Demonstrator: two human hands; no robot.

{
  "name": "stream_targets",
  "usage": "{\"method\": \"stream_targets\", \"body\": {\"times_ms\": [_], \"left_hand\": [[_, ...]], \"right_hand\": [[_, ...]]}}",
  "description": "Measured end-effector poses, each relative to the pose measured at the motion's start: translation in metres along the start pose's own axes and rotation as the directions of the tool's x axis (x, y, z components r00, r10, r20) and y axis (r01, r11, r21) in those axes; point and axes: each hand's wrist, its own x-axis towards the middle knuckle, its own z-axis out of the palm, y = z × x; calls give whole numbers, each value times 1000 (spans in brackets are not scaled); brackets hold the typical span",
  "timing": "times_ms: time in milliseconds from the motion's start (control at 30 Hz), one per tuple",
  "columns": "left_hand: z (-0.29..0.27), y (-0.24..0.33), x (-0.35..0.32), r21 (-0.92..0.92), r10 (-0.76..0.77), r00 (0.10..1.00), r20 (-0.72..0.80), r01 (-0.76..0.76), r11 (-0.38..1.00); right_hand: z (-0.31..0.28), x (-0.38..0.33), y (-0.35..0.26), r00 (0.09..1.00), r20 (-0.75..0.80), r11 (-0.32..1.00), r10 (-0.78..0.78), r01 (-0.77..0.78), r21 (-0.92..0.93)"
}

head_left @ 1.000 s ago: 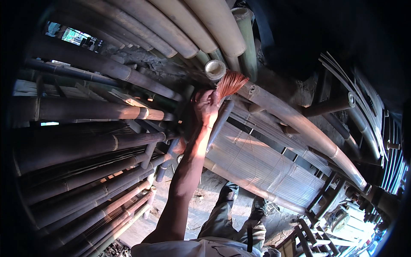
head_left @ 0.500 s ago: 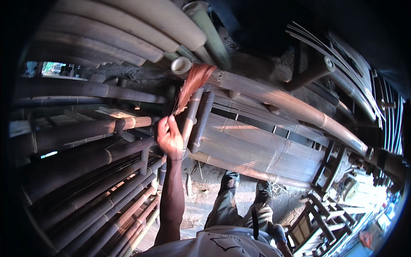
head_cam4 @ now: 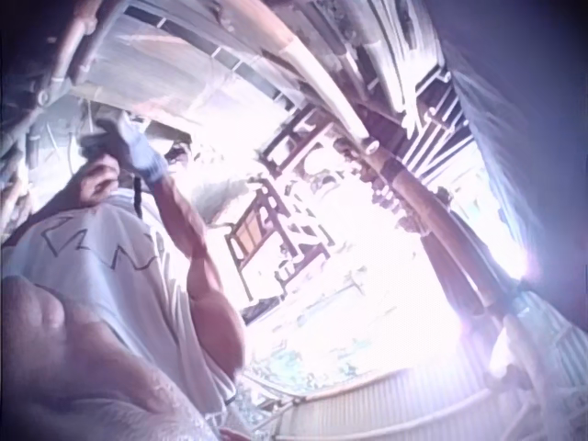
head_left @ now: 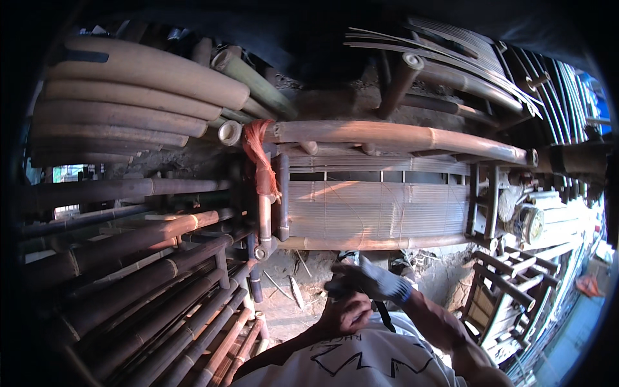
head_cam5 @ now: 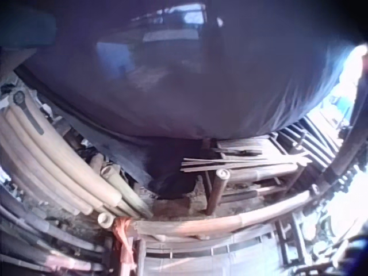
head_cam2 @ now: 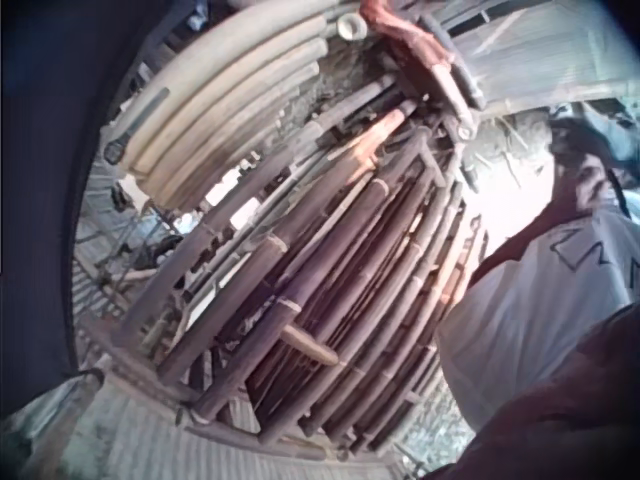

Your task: The person weaves thin bamboo strips into a larger bamboo frame using both hands. They repeatedly pass the strips through the frame's openings and pull them tight to secure the weave.

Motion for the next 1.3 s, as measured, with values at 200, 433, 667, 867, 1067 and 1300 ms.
{"method": "stream_targets", "body": {"times_ms": [200,433,667,867,1067,1300], "left_hand": [[-20,-38,-88,-620,-542,803,249,562,548],[-70,-117,-150,-886,-857,509,-81,357,296],[-92,-220,-108,-460,-814,391,-430,681,570],[-100,-319,-56,319,-554,554,-622,825,466],[-103,-343,-28,303,-628,145,-765,941,-153],[128,-294,224,148,-626,740,-246,667,730]], "right_hand": [[61,-3,-70,687,-520,860,-508,368,-354],[-16,-176,-125,259,-587,487,-767,831,-270],[-75,-296,-163,-144,-563,224,-814,817,-532],[-179,-301,-236,-120,-565,209,-816,851,-482],[-314,-317,-302,-49,-552,259,-832,846,-466],[-389,-228,-279,315,-463,558,-828,393,-731]]}}
